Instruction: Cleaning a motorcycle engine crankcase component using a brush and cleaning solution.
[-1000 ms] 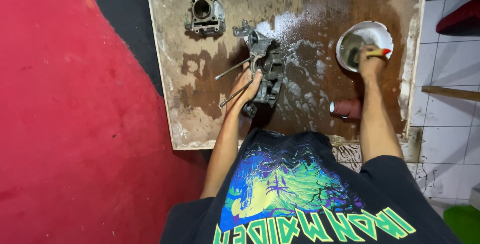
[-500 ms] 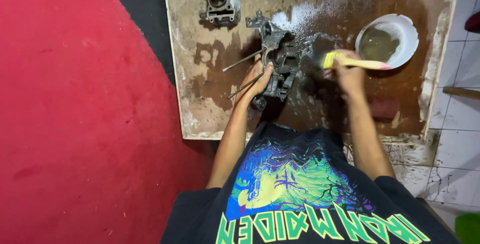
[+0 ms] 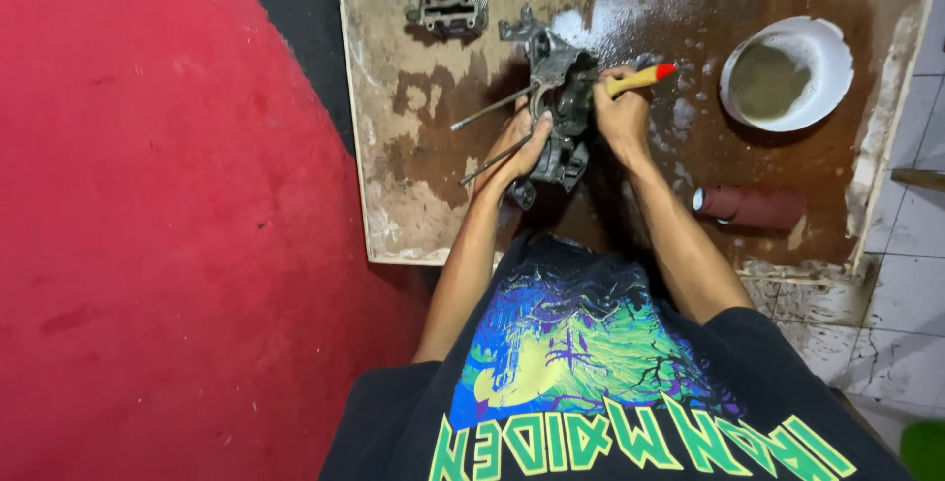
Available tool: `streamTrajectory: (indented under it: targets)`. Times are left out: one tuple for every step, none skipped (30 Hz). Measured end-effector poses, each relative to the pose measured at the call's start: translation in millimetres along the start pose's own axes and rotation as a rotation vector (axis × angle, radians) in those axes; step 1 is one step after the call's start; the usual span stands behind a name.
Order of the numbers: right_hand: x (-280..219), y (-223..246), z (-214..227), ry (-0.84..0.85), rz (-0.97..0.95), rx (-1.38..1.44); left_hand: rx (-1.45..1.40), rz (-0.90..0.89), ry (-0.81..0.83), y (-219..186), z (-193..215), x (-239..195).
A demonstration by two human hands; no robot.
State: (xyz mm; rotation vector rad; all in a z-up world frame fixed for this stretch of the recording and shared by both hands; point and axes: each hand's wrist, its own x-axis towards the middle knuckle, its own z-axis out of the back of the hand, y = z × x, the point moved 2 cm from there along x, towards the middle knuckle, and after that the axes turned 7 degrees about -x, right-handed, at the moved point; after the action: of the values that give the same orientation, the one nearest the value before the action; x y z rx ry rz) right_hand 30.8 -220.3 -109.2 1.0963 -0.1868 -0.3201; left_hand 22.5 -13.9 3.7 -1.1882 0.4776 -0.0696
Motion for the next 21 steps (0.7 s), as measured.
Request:
streamTrajectory:
  targets:
    - [-8.3, 21.7, 10.7, 0.010, -0.005, -0.002, -0.003, 0.011, -0.003, 3.6, -1.2, -0.5]
    - [-14.2, 41.4, 19.5, 0.083, -0.144, 0.045, -0.010, 0.018, 0.005, 6.4, -1.4, 1.5]
    - [-20.6, 61.2, 28.5, 0.156, -0.282, 0.091, -0.017, 0.026, 0.013, 9.1, -1.9, 3.3]
    - [-24.8, 69.6, 40.0, 0.159, -0.286, 0.089, -0.019, 0.031, 0.014, 9.0, -1.8, 1.8]
    - [-29.9, 76.8, 49.5, 0.268, -0.374, 0.131, -0.020, 0.008, 0.018, 8.1, -1.8, 0.2]
    - [-33.0, 85.0, 58.7, 0.379, -0.457, 0.174, -0.021, -0.017, 0.019, 6.3, -1.1, 0.1]
    - [-37.0, 89.3, 64.0, 0.383, -0.459, 0.173, -0.022, -0.014, 0.017, 1.4, 0.4, -1.8]
    - [-40.0, 96.3, 69.6, 0.367, -0.302, 0.160, -0.026, -0.002, 0.023, -3.2, 2.1, -3.5]
    - [-43.6, 103.7, 75.5, 0.351, -0.146, 0.147, -0.031, 0.010, 0.030, -8.0, 3.8, -5.5]
    - [-48.2, 107.9, 70.9, 0.351, -0.144, 0.147, -0.031, 0.008, 0.029, -9.4, 3.2, -6.5]
    - [-52.5, 115.1, 67.9, 0.287, 0.003, 0.147, -0.046, 0.042, 0.028, -10.2, 2.7, -7.8]
    - [-56.5, 122.1, 65.0, 0.223, 0.154, 0.146, -0.062, 0.073, 0.026, -11.1, 2.0, -8.2]
    - [-61.1, 128.2, 65.8, 0.222, 0.158, 0.145, -0.063, 0.068, 0.024, -8.9, 1.8, -11.2]
    - [-66.7, 135.0, 66.9, 0.189, 0.203, 0.115, -0.092, 0.060, 0.012, -6.5, 2.0, -14.8]
    - [-72.2, 141.8, 67.7, 0.156, 0.248, 0.086, -0.121, 0.052, 0.001, -4.0, 2.4, -18.1]
    - [-71.8, 140.8, 67.7, 0.162, 0.251, 0.087, -0.123, 0.053, -0.005, -7.6, 1.5, -23.1]
    - [-71.3, 138.9, 67.8, 0.156, 0.230, 0.081, -0.184, -0.043, -0.064, -12.8, 1.6, -28.1]
    - [-74.7, 136.6, 68.2, 0.147, 0.202, 0.074, -0.242, -0.136, -0.117, -16.9, 1.1, -36.3]
    - [-77.5, 134.9, 68.2, 0.151, 0.198, 0.075, -0.242, -0.130, -0.118, -14.6, -3.4, -43.8]
    - [-76.5, 133.5, 67.8, 0.137, 0.186, 0.095, -0.217, -0.286, -0.230, -16.1, -4.3, -48.0]
    - [-75.4, 132.3, 67.9, 0.122, 0.173, 0.116, -0.191, -0.442, -0.340, -18.0, -5.6, -53.0]
